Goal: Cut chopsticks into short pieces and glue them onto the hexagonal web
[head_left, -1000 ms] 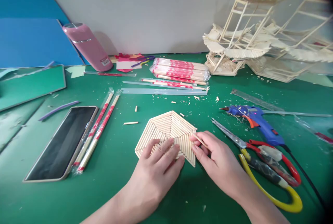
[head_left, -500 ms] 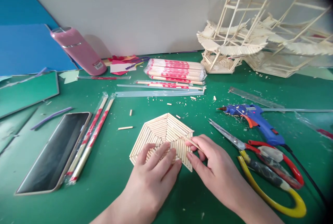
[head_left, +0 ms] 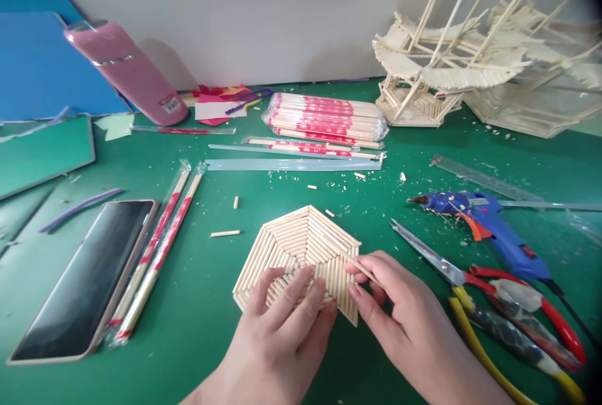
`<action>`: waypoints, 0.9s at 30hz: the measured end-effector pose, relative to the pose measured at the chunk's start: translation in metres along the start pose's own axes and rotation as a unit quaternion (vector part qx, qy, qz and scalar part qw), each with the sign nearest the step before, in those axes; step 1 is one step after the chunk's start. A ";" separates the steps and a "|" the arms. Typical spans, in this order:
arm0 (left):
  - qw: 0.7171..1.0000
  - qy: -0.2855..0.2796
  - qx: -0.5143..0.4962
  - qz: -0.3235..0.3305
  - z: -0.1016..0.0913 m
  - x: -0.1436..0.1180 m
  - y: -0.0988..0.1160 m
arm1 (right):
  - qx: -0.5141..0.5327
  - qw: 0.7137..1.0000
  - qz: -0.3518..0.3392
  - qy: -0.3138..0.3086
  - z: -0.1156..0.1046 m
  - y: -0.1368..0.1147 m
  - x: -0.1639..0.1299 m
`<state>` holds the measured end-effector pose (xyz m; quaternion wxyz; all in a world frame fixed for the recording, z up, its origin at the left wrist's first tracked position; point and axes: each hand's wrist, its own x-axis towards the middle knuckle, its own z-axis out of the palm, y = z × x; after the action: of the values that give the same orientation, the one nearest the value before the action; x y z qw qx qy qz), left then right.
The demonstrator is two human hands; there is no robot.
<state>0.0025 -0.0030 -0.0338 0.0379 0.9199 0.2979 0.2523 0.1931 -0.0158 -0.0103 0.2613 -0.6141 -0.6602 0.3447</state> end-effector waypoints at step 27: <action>0.986 0.000 -0.050 -0.157 -0.020 -0.007 0.001 | -0.148 0.988 -0.007 0.043 0.010 -0.003 -0.001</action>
<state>-0.0114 -0.0089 -0.0192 0.1230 0.8587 0.4255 0.2576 0.1834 -0.0186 -0.0141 0.1977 -0.6554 -0.6967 0.2145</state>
